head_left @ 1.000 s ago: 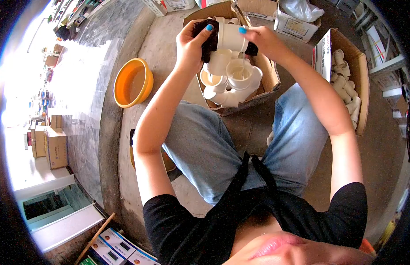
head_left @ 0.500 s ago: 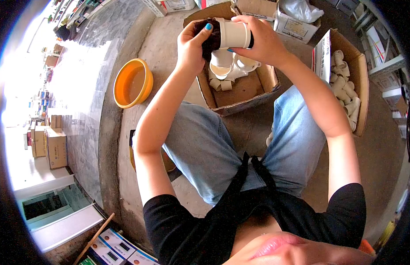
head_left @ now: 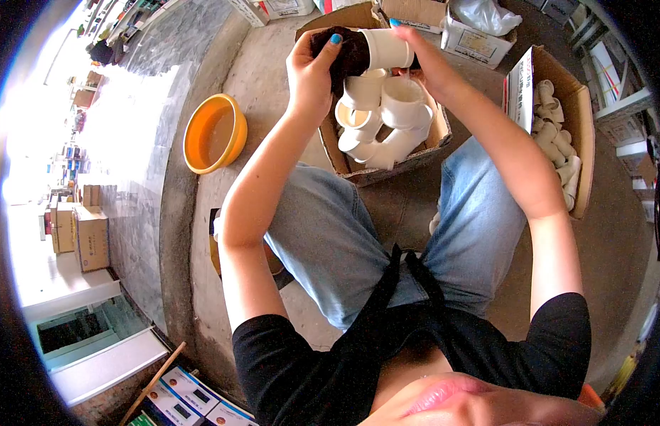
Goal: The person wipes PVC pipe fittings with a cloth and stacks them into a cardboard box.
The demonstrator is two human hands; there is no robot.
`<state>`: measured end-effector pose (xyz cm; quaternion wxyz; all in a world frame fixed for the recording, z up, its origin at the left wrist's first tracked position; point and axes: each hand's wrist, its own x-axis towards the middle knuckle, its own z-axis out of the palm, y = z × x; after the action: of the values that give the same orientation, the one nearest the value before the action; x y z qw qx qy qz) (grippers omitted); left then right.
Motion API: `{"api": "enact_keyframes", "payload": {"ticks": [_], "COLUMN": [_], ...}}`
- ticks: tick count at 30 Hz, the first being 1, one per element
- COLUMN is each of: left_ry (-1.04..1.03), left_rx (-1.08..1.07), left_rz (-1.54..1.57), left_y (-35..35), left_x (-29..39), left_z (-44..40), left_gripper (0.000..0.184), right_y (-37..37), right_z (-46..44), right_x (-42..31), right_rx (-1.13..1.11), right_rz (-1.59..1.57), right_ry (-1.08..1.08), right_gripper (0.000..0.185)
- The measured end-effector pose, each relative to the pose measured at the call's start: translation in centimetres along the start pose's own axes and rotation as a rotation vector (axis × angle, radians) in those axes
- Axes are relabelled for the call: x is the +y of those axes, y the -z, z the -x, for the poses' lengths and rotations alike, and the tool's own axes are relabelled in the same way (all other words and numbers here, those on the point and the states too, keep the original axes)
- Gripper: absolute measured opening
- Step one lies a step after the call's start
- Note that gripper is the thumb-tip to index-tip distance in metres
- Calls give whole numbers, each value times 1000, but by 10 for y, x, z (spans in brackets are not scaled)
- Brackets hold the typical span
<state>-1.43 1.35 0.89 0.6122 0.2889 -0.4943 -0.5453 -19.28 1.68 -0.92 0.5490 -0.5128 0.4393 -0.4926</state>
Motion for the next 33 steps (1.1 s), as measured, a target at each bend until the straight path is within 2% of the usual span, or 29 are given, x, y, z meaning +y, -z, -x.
{"api": "enact_keyframes", "payload": {"ticks": [6,10,13,16,17,19,20,22,23,24,26,28,29,30,31,33], "left_ry": [2,31,50,-12,-44,-158,-119,-56,-24,68,-87,-198,-195,-132,-68,-28], "left_rx": [123,191,199,44,-13,-107,-159,-269,-323,-375,-510,-596,-564,-520,-475,-430], "left_rz": [154,224,99,-117,-292,-308,-386,-329,-299,-291,-546,-728,-735,-812,-887,-831], "left_y": [31,45,46,35,38,40,38,34,31,27,30,23,14,10,8,12], "left_x": [7,4,-2,-4,-6,-16,-10,-5,-2,5,-5,-11,-7,-7,-7,-18], "left_z": [-18,-25,-26,-21,-23,-23,-21,-18,-17,-12,-12,-6,1,4,6,2], "left_gripper": [9,10,12,9,17,27,37,40,42,57,71,82,78,73,68,59], "right_y": [25,53,36,50,46,37,38,42,33,17,11,5,2,3,5,6], "right_z": [-6,-20,-15,-27,-24,-15,-15,-16,-11,-2,2,1,1,5,3,-1], "right_x": [-3,11,-6,5,2,-1,1,9,5,-2,-5,4,6,2,4,5], "right_rx": [238,166,332,118,174,287,177,-42,-24,-5,-30,1,16,-38,-47,-67], "right_rz": [-329,-465,-487,-409,-438,-496,-474,-429,-320,-209,83,176,220,324,315,301], "right_ry": [-170,-161,-21,-41,-69,-128,-126,-123,-67,-12,92,186,231,173,175,181], "right_gripper": [32,29,30,70,57,33,34,35,41,46,55,57,59,51,52,53]}}
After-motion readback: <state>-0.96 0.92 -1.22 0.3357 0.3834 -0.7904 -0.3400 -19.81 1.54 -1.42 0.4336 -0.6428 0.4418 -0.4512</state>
